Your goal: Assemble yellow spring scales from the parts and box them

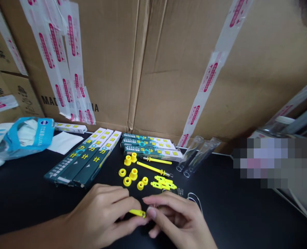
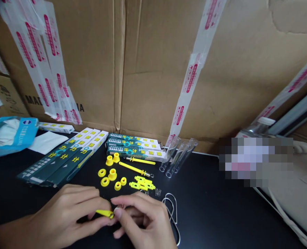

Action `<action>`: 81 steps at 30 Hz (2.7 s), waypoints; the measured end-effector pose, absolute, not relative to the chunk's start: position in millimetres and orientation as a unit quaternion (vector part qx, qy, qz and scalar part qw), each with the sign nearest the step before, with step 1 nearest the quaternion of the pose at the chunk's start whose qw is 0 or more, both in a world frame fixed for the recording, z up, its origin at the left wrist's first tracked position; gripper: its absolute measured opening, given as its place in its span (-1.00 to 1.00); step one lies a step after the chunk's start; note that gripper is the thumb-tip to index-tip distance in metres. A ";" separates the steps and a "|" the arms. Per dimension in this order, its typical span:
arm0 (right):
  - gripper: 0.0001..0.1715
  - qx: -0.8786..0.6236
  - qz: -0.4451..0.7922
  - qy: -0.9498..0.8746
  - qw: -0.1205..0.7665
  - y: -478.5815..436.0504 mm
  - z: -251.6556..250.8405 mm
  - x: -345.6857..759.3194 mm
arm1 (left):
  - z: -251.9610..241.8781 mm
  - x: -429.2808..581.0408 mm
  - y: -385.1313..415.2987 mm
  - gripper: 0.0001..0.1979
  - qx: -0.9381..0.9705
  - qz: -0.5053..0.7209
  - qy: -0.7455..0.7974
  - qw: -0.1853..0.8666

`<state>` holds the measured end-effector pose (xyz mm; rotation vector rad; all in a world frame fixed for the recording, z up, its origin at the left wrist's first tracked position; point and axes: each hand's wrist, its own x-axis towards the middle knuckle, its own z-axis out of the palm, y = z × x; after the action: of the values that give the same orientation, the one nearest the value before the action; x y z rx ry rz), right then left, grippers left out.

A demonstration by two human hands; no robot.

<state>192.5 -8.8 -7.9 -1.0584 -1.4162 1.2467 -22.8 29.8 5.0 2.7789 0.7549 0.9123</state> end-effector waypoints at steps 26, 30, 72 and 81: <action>-0.83 -0.330 -0.080 -0.864 0.371 -6.6 -1.9 212.0 | -0.8 -18.8 24.4 -0.55 0.910 0.266 0.315 -0.051; -0.80 -0.315 -0.120 -0.878 0.340 -5.2 -1.0 208.5 | -0.1 -19.0 23.6 -0.59 0.923 0.233 0.302 -0.053; -0.78 -0.351 -0.003 -0.857 0.377 -1.3 -8.3 206.7 | 3.6 -22.5 25.2 -0.63 0.924 0.224 0.309 -0.007; -0.78 -0.348 -0.003 -0.853 0.389 -0.1 -7.2 205.8 | 1.6 -23.5 26.5 -0.65 0.931 0.209 0.300 0.002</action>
<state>205.8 -0.1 -7.2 -0.8851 -2.1693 -0.0083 -23.5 26.5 1.6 2.9201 0.9424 0.6565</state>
